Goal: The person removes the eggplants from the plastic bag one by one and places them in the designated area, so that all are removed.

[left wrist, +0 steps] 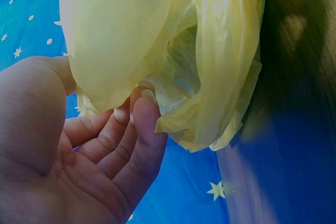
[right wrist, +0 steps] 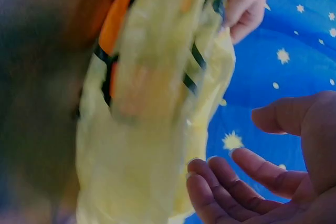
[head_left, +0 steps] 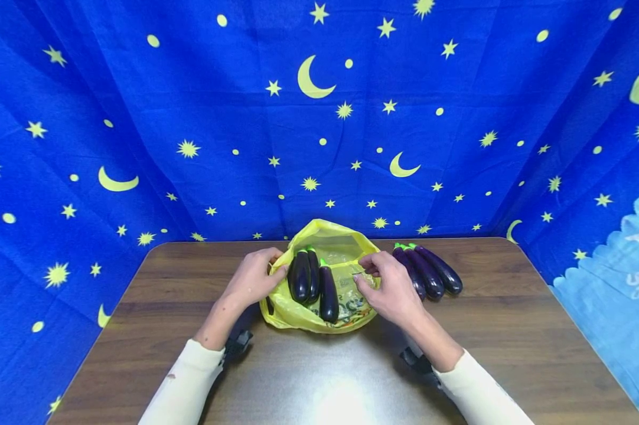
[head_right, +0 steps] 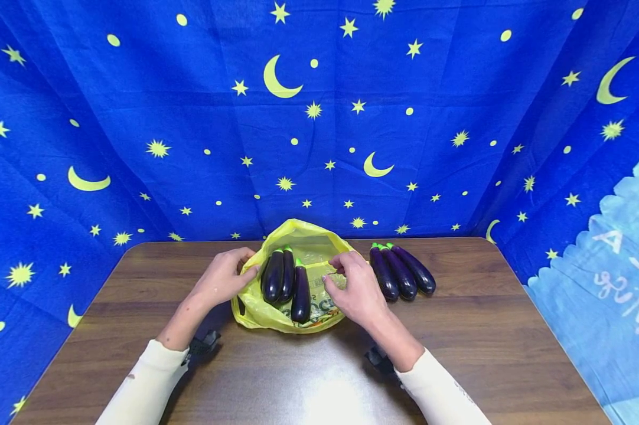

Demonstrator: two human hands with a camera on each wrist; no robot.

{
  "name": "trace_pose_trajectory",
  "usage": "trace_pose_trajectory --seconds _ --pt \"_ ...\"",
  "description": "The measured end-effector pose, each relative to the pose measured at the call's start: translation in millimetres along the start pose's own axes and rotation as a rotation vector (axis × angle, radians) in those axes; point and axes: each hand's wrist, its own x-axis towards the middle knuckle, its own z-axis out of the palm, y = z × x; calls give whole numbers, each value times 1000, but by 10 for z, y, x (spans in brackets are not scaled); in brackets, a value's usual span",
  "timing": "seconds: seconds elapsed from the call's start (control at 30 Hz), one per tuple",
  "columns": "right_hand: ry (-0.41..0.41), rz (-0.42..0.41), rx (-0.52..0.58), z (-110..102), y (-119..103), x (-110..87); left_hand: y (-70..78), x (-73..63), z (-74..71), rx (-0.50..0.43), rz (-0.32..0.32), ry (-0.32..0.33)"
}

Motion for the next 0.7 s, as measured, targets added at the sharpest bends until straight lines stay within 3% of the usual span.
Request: trace_pose_trajectory --seconds 0.4,0.7 --pt "-75 17 39 251 -62 -72 10 5 6 2 -4 -9" --pt "-133 44 9 365 -89 -78 10 10 10 3 -12 -11"
